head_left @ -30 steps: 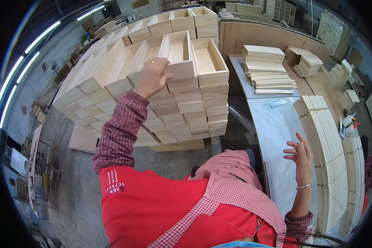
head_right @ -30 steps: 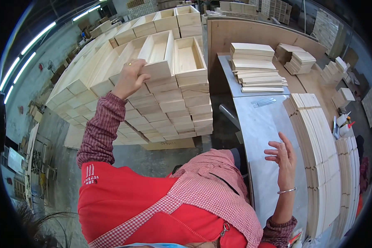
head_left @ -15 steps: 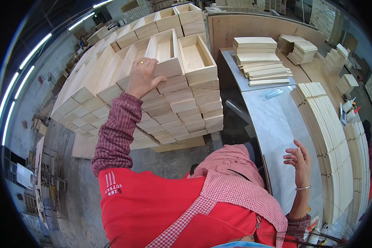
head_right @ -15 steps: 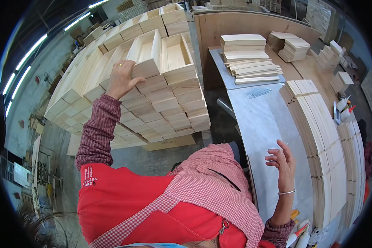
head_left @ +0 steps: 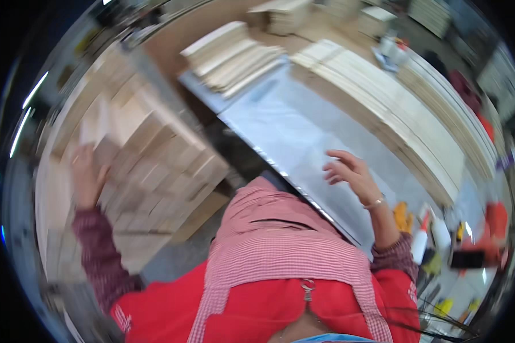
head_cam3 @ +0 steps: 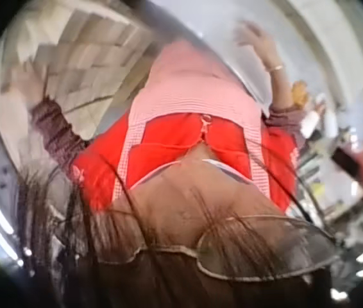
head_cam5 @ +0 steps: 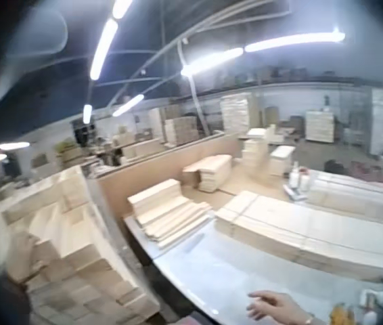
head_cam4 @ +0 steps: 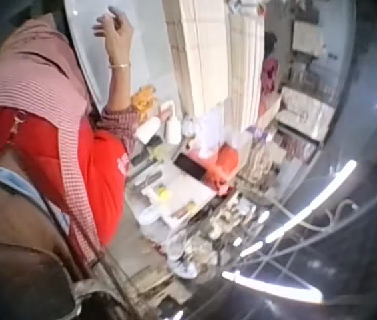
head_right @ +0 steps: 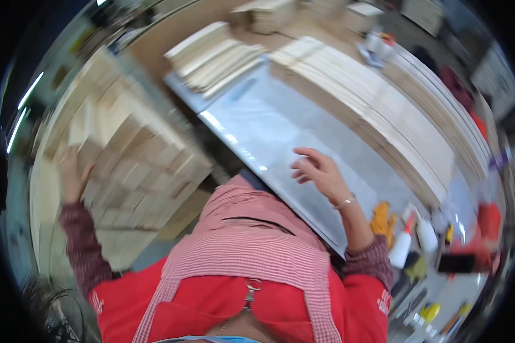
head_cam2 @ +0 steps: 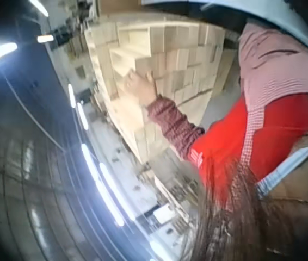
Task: Assembling wooden boxes using wood glue and a pneumatic nail gun in a factory setting.
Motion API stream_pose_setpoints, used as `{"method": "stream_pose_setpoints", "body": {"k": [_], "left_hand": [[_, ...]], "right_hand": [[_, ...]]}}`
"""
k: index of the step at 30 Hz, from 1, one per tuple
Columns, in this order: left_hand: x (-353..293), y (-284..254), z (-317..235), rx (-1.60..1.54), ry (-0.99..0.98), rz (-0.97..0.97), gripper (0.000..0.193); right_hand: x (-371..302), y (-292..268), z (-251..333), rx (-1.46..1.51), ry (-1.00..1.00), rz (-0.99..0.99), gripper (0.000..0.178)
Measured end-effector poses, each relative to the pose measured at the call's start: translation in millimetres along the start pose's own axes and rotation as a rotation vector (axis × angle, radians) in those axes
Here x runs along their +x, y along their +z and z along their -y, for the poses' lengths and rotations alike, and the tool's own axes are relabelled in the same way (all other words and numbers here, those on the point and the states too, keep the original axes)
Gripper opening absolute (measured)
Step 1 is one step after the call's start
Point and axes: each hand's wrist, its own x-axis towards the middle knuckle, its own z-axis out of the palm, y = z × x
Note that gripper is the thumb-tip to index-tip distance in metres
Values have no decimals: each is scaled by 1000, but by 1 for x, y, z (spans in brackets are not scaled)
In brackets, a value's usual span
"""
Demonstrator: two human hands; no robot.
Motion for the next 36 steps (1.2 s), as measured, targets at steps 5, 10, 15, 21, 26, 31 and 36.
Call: {"method": "stream_pose_setpoints", "body": {"k": [5, 10, 15, 21, 26, 31, 36], "left_hand": [[98, -43, -150, -573, 95, -101, 53], [193, -21, -307, -859, 506, -68, 51], [244, 30, -430, -989, 727, 12, 47], [228, 55, -523, -1243, 922, 123, 44], [190, 59, -513, -1320, 971, 371, 38], [160, 55, -500, -1300, 954, 456, 36], [146, 48, -491, -1297, 905, 503, 35]], "right_hand": [[-35, -50, -8, 49, 13, -240, 32], [-86, -104, -8, 71, 7, -533, 32], [-147, -129, -14, 124, 37, -842, 30], [-246, -151, -55, -129, 202, -1324, 29], [-276, -176, -59, -785, 400, -1520, 29], [-301, -227, -81, -1253, 377, -1317, 41], [-285, -267, -92, -1414, 432, -991, 54]]}}
